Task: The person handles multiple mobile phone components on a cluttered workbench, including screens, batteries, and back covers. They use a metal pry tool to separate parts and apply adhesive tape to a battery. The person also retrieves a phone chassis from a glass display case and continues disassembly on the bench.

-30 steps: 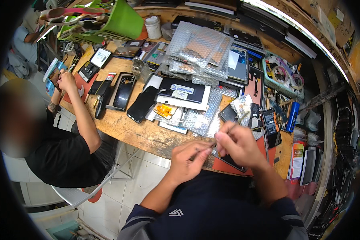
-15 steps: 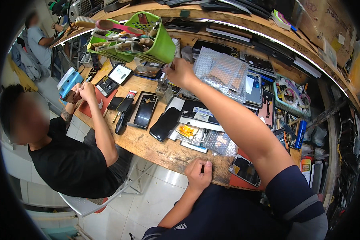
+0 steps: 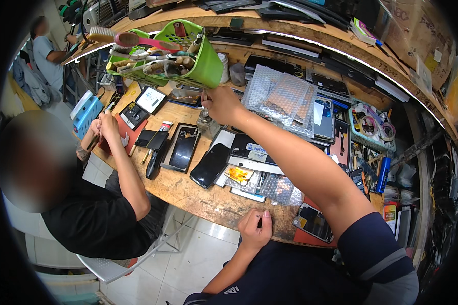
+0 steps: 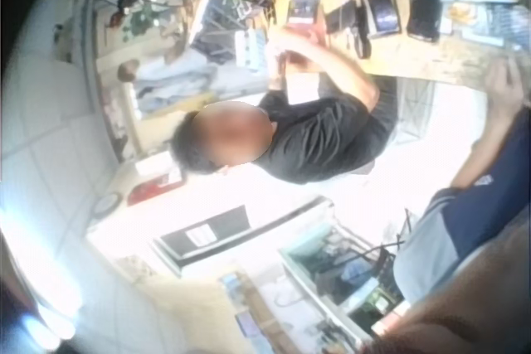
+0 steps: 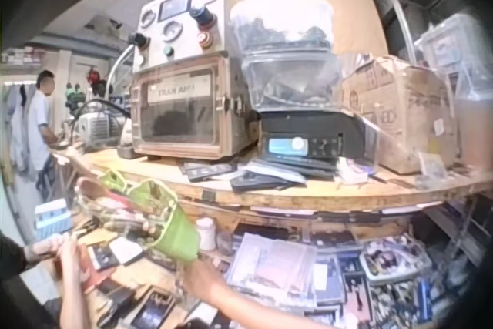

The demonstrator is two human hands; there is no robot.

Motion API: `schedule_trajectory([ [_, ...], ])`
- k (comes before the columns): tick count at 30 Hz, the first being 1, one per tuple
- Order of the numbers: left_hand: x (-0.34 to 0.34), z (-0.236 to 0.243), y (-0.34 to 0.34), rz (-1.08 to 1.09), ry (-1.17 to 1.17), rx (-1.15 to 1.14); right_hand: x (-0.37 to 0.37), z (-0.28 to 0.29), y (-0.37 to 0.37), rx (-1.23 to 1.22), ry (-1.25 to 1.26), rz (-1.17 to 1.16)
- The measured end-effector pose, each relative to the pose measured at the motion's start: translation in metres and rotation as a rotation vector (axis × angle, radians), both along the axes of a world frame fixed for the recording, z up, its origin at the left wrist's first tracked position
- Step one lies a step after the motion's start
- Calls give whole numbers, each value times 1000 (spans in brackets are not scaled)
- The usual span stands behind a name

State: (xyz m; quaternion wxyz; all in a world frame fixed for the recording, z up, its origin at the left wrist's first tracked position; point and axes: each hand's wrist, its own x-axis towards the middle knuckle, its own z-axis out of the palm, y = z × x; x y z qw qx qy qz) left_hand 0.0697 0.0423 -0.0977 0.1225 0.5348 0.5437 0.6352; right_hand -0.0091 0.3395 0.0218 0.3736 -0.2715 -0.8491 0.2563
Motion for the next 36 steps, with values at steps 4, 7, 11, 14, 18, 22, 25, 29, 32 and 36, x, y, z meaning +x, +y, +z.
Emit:
schedule_trajectory([
  [4, 1, 3, 0, 7, 27, 2, -2, -5, 2, 27, -23, -25],
  [7, -1, -1, -2, 17, 57, -16, -2, 1, -11, -2, -65, -21],
  [11, -1, -8, -1, 14, 75, -5, 3, -2, -10, 17, -29, -48],
  [14, 0, -5, 3, 25, 80, -4, 17, 7, -16, 92, 58, -55],
  [18, -2, -10, 0, 70, 174, -121, 85, 20, -46, 189, 328, -74],
  [22, 6, -3, -5, 20, 182, -172, 245, 32, -123, -100, 338, -187],
  [25, 23, 20, -6, -197, 261, -246, 365, -2, -180, -379, 429, -350],
  [29, 63, 59, 8, -664, 567, -242, 430, -27, -271, -748, 391, -689],
  [32, 98, 76, 15, -815, 686, -417, 434, -56, -303, -811, 470, -673],
  [36, 105, 66, 17, -810, 896, -458, 423, -83, -312, -855, 558, -640],
])
